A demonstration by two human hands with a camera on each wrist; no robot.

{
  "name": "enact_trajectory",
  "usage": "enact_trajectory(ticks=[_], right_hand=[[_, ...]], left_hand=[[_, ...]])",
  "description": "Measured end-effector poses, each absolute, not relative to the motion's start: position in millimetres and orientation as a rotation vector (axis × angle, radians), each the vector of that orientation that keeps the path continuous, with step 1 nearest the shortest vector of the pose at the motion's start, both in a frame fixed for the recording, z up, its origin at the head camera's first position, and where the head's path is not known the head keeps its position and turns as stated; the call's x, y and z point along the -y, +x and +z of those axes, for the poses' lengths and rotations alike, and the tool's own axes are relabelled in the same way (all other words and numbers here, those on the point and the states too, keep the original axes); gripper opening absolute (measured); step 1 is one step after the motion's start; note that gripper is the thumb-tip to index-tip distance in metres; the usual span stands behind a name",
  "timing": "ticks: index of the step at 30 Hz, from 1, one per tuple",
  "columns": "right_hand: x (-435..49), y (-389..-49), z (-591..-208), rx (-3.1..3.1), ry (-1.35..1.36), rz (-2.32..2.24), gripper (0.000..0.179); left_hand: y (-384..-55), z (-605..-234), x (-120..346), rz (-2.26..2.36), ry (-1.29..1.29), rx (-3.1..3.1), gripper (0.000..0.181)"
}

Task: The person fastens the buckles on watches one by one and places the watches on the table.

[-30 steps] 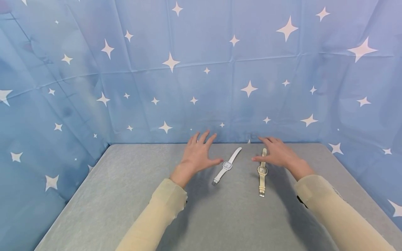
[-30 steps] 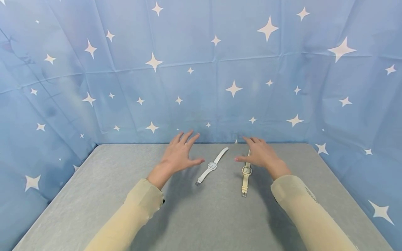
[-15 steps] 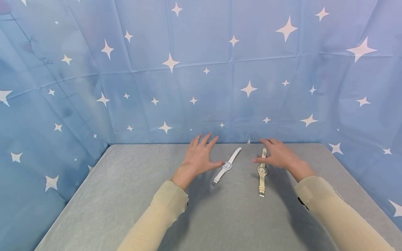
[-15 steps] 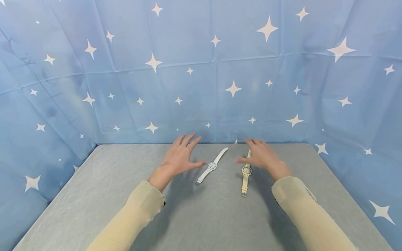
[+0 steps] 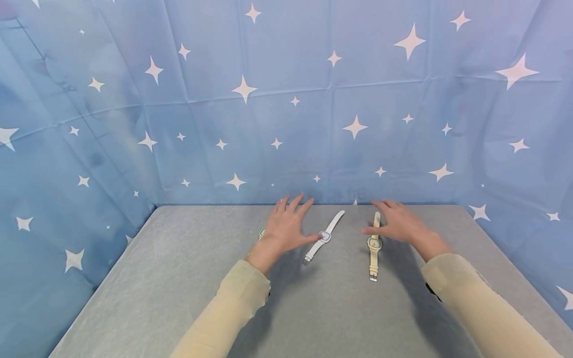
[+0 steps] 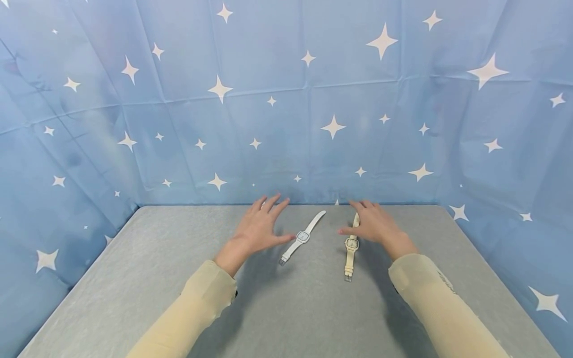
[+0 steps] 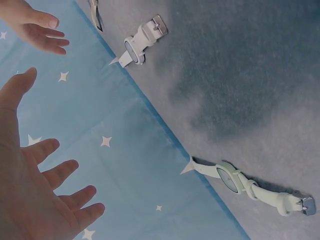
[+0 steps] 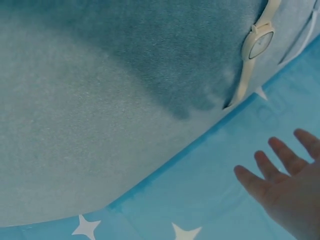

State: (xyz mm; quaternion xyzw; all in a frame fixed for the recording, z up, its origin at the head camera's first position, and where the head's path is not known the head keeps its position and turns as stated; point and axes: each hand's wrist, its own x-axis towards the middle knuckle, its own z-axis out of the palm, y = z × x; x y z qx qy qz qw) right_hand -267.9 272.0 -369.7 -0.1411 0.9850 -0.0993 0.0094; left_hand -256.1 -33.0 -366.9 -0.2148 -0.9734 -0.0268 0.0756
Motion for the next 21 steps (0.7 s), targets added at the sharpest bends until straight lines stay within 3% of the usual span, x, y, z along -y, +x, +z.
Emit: enact_trajectory(ticks=[21], right_hand=[[-274.6, -267.3, -373.4, -3.051, -0.452, -0.311, 0.099]], left_hand=[[-253.2, -372.4, 26.7, -0.075, -0.67, 2.901, 0.092]])
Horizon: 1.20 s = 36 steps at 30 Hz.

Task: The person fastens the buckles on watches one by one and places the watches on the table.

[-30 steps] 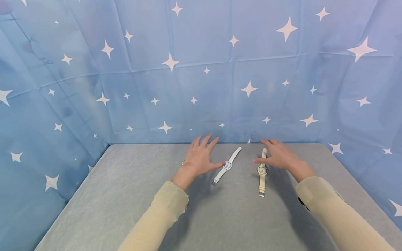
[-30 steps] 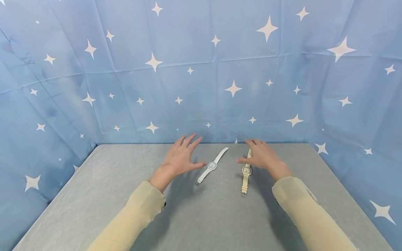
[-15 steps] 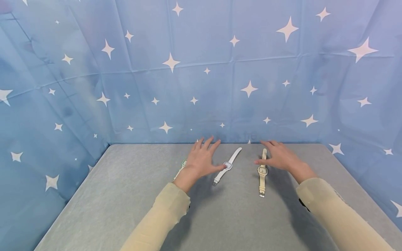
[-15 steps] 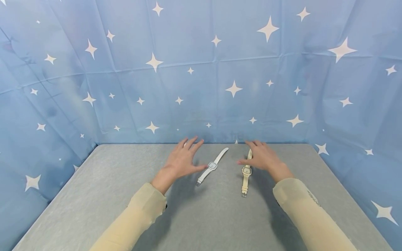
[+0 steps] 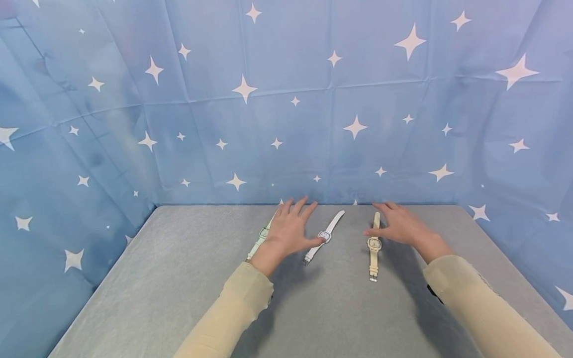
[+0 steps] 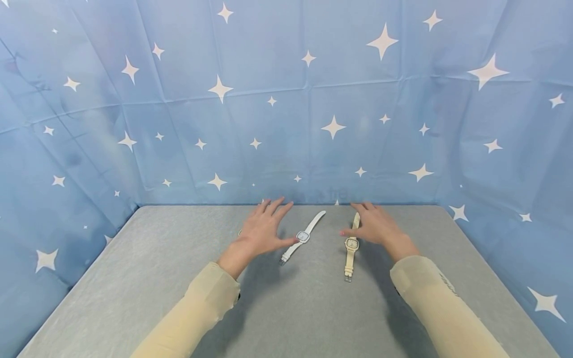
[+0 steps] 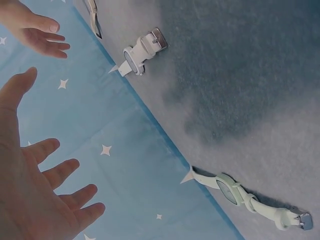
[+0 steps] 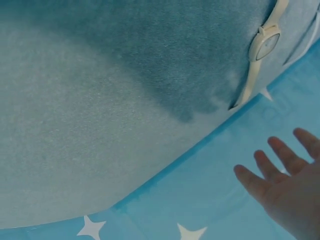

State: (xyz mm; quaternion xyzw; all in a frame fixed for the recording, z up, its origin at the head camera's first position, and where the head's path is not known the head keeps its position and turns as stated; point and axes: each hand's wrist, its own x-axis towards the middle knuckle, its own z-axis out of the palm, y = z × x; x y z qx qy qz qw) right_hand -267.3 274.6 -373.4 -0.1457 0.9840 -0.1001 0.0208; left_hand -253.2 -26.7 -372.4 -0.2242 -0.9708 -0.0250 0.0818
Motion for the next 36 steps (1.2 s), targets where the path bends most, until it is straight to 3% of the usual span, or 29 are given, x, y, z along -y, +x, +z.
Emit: enact_trajectory(ticks=[36], right_hand=[[-284, -266, -384, -3.051, -0.407, -0.282, 0.101]], left_hand=[[-244, -383, 8, -0.006, -0.721, 2.879, 0.089]])
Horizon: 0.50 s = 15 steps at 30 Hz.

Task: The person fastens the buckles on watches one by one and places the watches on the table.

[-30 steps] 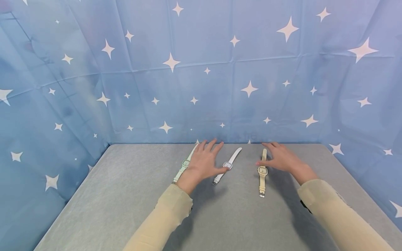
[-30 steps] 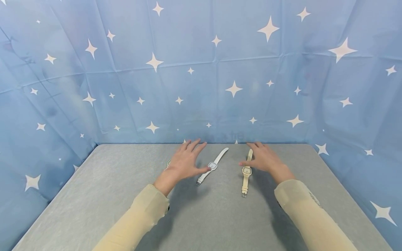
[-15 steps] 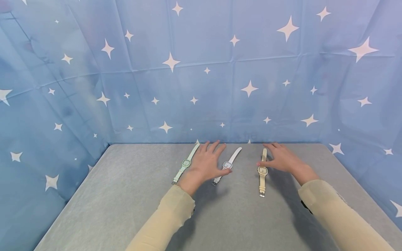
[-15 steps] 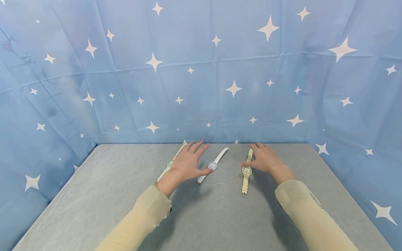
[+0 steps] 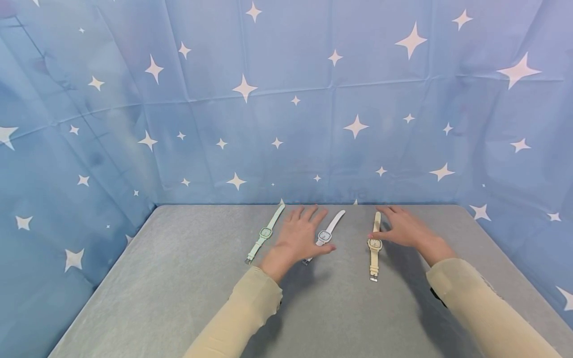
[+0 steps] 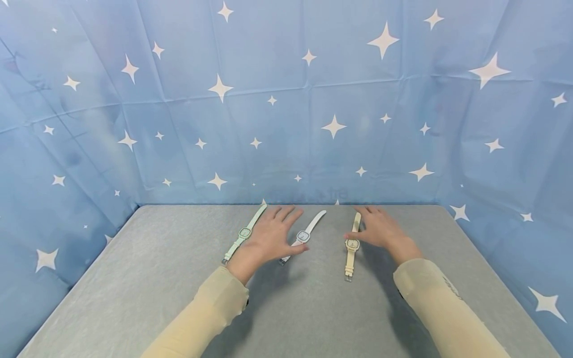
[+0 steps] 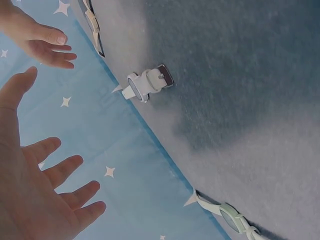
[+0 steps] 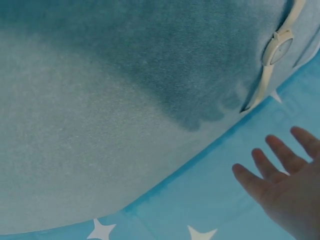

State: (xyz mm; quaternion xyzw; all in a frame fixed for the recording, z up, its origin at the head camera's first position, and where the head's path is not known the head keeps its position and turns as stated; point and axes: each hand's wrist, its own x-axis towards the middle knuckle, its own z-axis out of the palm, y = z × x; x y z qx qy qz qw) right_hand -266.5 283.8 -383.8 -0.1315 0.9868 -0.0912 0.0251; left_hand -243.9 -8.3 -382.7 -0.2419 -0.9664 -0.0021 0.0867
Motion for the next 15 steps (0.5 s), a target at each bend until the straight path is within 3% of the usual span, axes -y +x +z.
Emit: enact_trajectory(ticks=[15], right_hand=[[-283.3, -265.3, -386.9, -3.022, -0.384, -0.299, 0.099]], left_hand=[[-239.8, -388.7, 0.5, -0.031, -0.753, 2.898, 0.088]])
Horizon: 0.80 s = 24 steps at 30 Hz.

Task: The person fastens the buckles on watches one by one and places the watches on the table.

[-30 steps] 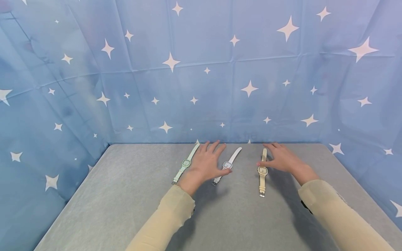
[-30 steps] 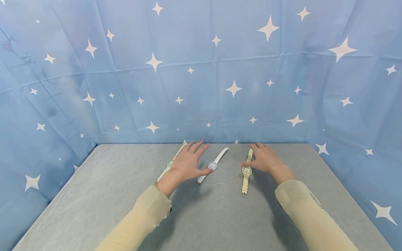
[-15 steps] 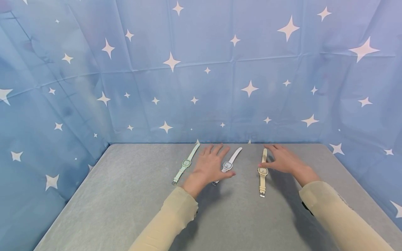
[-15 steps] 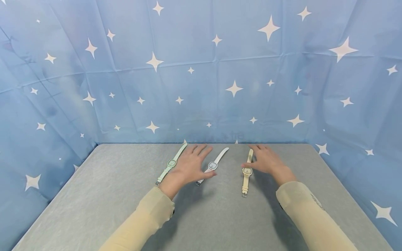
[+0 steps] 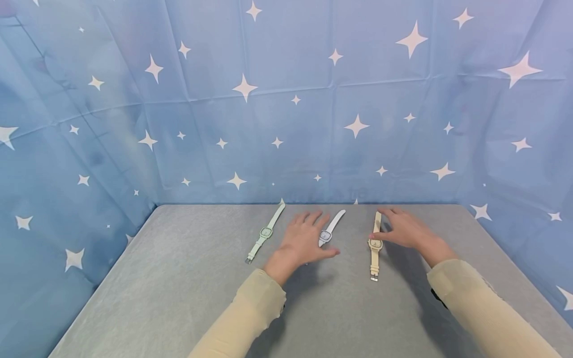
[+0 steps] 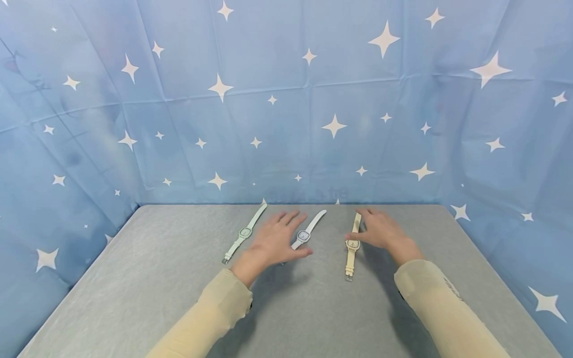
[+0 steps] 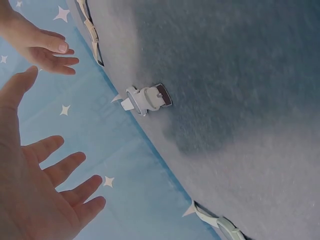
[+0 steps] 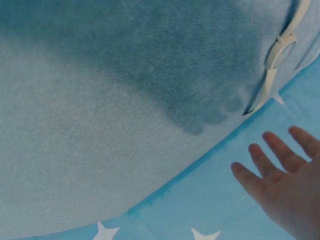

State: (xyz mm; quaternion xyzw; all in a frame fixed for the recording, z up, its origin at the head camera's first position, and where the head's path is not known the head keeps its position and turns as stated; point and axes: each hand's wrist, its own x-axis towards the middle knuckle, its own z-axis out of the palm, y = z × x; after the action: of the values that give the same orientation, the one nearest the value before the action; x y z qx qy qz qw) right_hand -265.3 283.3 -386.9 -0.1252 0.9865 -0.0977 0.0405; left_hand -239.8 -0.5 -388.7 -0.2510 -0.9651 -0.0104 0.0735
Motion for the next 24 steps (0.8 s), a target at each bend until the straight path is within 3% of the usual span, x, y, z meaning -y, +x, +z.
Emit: enact_trajectory(ticks=[24], right_hand=[[-286, -267, -393, -3.0, -0.329, -0.347, 0.09]], left_hand=[[-234, -393, -15, 0.022, -0.805, 2.945, 0.084]])
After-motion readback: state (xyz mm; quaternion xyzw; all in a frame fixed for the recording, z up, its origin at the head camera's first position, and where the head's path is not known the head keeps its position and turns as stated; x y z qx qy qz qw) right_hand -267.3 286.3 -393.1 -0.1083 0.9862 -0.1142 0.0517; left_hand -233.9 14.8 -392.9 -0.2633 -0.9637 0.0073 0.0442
